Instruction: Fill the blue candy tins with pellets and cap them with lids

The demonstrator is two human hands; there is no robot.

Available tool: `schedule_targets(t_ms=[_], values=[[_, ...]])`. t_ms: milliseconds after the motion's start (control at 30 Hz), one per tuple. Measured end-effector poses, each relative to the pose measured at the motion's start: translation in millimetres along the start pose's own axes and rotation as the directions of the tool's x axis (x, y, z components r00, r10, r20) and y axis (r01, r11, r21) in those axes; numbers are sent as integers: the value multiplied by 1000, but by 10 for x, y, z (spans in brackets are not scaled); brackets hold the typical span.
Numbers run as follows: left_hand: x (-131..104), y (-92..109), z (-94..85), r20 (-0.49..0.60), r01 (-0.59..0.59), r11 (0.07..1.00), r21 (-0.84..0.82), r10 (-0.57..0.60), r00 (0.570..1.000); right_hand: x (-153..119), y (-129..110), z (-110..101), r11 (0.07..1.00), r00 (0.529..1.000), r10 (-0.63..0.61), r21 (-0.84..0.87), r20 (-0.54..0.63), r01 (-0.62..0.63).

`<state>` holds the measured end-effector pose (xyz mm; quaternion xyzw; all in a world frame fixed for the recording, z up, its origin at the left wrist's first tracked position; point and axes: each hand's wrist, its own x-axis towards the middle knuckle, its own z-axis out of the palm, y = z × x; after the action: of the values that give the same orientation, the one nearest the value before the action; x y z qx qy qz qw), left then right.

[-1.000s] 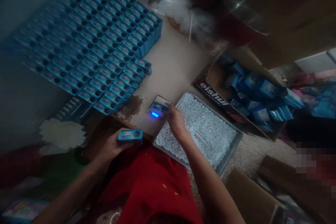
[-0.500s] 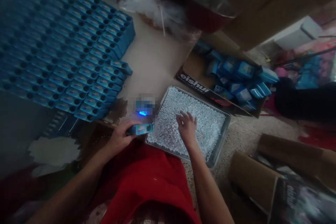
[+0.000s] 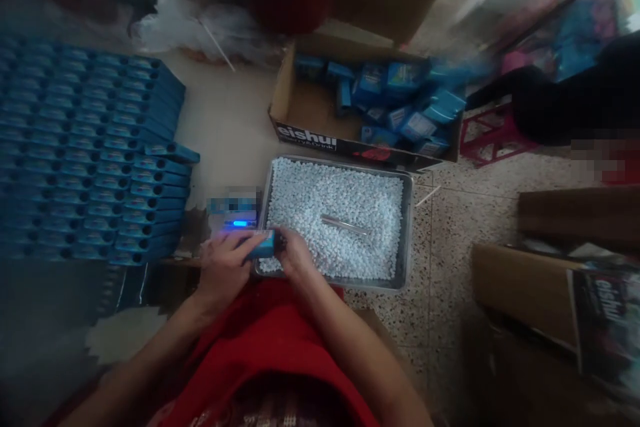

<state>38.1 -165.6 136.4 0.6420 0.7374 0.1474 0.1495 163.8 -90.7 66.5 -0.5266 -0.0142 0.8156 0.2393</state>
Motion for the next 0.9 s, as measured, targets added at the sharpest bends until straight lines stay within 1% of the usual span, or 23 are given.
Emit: schedule_targets(t_ms=[67,133,200,267,300,367,400,433,467,500,533,567,600,633,700,733,767,800,833,900], values=[[-7,-177,53,25,105,979,-173,-102,994,-19,-24,-68,998,998,58,-5,15,-58],[-18,-336,125,46,202,903,-379,-199,979,-39,-62,-126,995,993,101,-28,53,-100],[-41,-445,217,101,319,773,-548,-317,943,-32,-108,-165,990,990,134,-47,48,-131],[-77,-504,319,190,432,609,-665,-422,887,-1,-154,-191,982,983,178,-72,34,-175],[-99,-522,365,232,468,525,-711,-453,861,16,-174,-201,977,980,196,-91,37,-192],[-146,-546,433,291,493,373,-786,-480,828,31,-208,-212,969,978,202,-155,46,-193],[-171,-559,449,310,491,307,-815,-485,818,26,-223,-208,965,984,174,-205,47,-161],[-196,-577,450,326,487,247,-838,-490,809,15,-238,-191,956,992,115,-278,53,-96],[-222,-603,437,341,486,197,-852,-496,799,0,-253,-159,929,997,28,-370,72,0],[-249,-637,410,354,487,159,-859,-504,788,-13,-268,-107,876,991,-71,-469,117,118],[-279,-681,373,364,493,136,-859,-513,777,-17,-282,-34,792,968,-163,-560,189,243],[-313,-736,329,369,500,132,-856,-522,769,-6,-294,59,682,930,-241,-634,277,365],[-351,-801,281,367,509,148,-848,-528,766,25,-300,168,555,883,-295,-687,364,469],[-394,-874,233,357,513,178,-840,-531,768,79,-299,287,425,836,-327,-721,442,547],[-484,-1031,149,327,511,257,-820,-522,787,260,-269,524,175,752,-340,-748,564,640],[-522,-1111,119,309,504,299,-810,-513,801,377,-240,628,63,727,-326,-754,604,654],[-550,-1188,99,287,490,339,-803,-501,816,502,-203,719,-31,717,-302,-758,629,652],[-562,-1261,90,256,469,383,-796,-489,834,625,-163,793,-103,719,-267,-761,642,641],[-554,-1331,93,215,440,434,-787,-475,853,740,-126,853,-157,729,-235,-765,643,624],[-468,-1462,140,112,362,539,-761,-441,891,920,-85,948,-236,749,-206,-775,630,587]])
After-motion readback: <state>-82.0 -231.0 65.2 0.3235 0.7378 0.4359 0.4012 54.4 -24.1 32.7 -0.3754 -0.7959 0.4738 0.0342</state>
